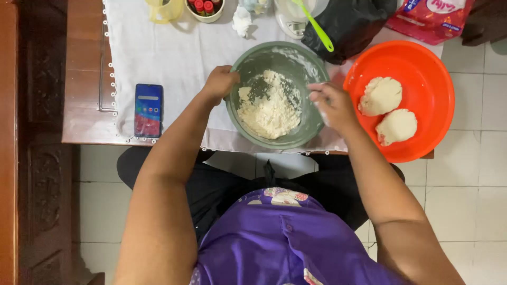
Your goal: Kneading dough in a green bowl by hand on a table
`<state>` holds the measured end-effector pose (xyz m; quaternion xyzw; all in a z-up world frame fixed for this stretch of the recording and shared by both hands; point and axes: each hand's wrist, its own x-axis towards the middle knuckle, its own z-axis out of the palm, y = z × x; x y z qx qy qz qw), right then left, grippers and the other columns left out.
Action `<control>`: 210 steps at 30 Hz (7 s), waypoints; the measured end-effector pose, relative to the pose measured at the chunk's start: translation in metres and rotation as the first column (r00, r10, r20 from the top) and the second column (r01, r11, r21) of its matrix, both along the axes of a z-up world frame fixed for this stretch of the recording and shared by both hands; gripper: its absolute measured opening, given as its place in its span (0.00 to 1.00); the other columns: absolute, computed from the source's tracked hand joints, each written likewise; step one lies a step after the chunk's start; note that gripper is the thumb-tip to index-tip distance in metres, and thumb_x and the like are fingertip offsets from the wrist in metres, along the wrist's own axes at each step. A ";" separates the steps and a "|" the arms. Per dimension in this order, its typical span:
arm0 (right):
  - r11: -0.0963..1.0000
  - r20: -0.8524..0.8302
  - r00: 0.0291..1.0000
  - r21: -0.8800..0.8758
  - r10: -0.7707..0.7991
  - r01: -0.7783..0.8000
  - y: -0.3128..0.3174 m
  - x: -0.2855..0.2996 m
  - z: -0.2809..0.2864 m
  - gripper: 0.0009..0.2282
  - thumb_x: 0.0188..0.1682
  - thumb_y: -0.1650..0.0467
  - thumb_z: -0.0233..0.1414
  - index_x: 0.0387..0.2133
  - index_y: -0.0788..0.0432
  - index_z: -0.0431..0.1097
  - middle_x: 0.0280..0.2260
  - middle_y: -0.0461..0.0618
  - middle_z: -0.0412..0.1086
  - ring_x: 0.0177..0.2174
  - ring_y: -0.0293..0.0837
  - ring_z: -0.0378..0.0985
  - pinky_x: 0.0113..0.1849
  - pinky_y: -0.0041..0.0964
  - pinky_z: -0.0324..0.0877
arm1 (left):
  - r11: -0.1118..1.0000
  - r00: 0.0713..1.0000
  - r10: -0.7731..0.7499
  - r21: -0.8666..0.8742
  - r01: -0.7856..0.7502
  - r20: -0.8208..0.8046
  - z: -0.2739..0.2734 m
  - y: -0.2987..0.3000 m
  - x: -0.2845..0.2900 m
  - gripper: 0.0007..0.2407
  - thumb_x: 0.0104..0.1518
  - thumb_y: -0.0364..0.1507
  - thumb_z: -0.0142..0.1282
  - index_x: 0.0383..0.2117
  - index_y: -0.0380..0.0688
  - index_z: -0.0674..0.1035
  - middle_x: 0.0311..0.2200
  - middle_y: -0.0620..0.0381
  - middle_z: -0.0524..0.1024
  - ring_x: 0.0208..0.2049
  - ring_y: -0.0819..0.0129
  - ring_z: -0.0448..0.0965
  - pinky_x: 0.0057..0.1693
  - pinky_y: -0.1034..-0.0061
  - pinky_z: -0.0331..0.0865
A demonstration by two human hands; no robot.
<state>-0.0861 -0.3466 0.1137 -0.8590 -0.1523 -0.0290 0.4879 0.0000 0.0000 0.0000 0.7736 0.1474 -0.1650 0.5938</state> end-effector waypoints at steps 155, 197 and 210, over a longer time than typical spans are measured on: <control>0.798 0.043 0.839 -0.339 0.542 -0.498 0.155 0.021 -0.177 0.13 0.45 0.62 0.49 0.15 0.55 0.68 0.18 0.52 0.67 0.27 0.58 0.76 0.31 0.54 0.73 | 0.934 0.930 0.355 -0.001 -0.356 0.096 0.074 -0.017 -0.109 0.14 0.66 0.32 0.52 0.54 0.43 0.77 0.40 0.38 0.80 0.44 0.43 0.80 0.49 0.53 0.73; 0.801 0.126 0.797 -0.206 0.591 -0.562 0.179 -0.007 -0.113 0.11 0.53 0.69 0.50 0.26 0.63 0.75 0.26 0.59 0.72 0.29 0.62 0.77 0.34 0.55 0.76 | 0.902 0.884 0.410 0.044 -0.430 0.225 0.056 -0.022 -0.093 0.10 0.64 0.29 0.53 0.49 0.46 0.78 0.33 0.43 0.79 0.40 0.45 0.80 0.45 0.57 0.73; 0.791 0.371 0.701 -0.223 0.609 -0.569 0.192 0.024 -0.128 0.17 0.53 0.61 0.44 0.15 0.51 0.67 0.18 0.47 0.63 0.23 0.52 0.72 0.30 0.48 0.71 | 0.920 0.913 0.355 0.100 -0.379 0.200 0.068 -0.023 -0.093 0.11 0.65 0.31 0.51 0.50 0.46 0.77 0.37 0.43 0.79 0.43 0.42 0.80 0.47 0.56 0.74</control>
